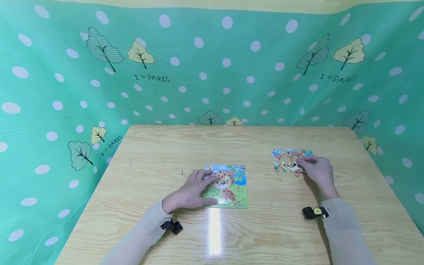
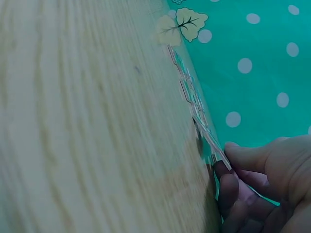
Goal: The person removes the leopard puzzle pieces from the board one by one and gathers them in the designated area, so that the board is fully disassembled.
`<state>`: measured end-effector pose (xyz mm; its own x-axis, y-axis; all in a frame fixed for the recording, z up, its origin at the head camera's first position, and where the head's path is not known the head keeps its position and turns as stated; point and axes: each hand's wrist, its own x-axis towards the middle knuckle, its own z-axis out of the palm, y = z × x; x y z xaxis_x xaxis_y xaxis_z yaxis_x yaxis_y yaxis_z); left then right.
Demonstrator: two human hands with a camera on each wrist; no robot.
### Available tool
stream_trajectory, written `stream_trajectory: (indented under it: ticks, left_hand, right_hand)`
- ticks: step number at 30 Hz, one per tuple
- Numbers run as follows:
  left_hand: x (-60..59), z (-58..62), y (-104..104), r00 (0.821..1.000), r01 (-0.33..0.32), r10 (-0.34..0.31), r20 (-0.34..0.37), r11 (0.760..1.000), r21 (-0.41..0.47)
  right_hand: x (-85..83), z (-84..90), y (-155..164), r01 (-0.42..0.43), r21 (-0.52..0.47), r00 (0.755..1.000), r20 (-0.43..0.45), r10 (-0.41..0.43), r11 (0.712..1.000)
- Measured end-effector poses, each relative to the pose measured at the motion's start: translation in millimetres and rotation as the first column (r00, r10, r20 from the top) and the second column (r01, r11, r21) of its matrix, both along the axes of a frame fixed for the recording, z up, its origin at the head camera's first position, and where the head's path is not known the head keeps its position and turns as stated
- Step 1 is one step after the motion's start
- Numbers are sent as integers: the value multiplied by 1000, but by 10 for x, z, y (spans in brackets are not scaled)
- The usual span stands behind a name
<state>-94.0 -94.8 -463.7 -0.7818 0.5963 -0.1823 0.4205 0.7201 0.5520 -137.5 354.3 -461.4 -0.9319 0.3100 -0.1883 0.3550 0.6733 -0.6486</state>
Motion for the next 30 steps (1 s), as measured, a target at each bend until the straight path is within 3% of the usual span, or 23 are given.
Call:
stream_trajectory:
  ticks: [12, 30]
  left_hand:
    - [-7, 7, 2, 1000, 2, -2, 6, 1000, 3]
    - [-3, 7, 7, 1000, 6, -6, -3, 1000, 3]
  right_hand:
    - [9, -50, 10, 31, 6, 999, -14, -31, 1000]
    - [104, 0, -159, -52, -109, 996, -78, 43, 993]
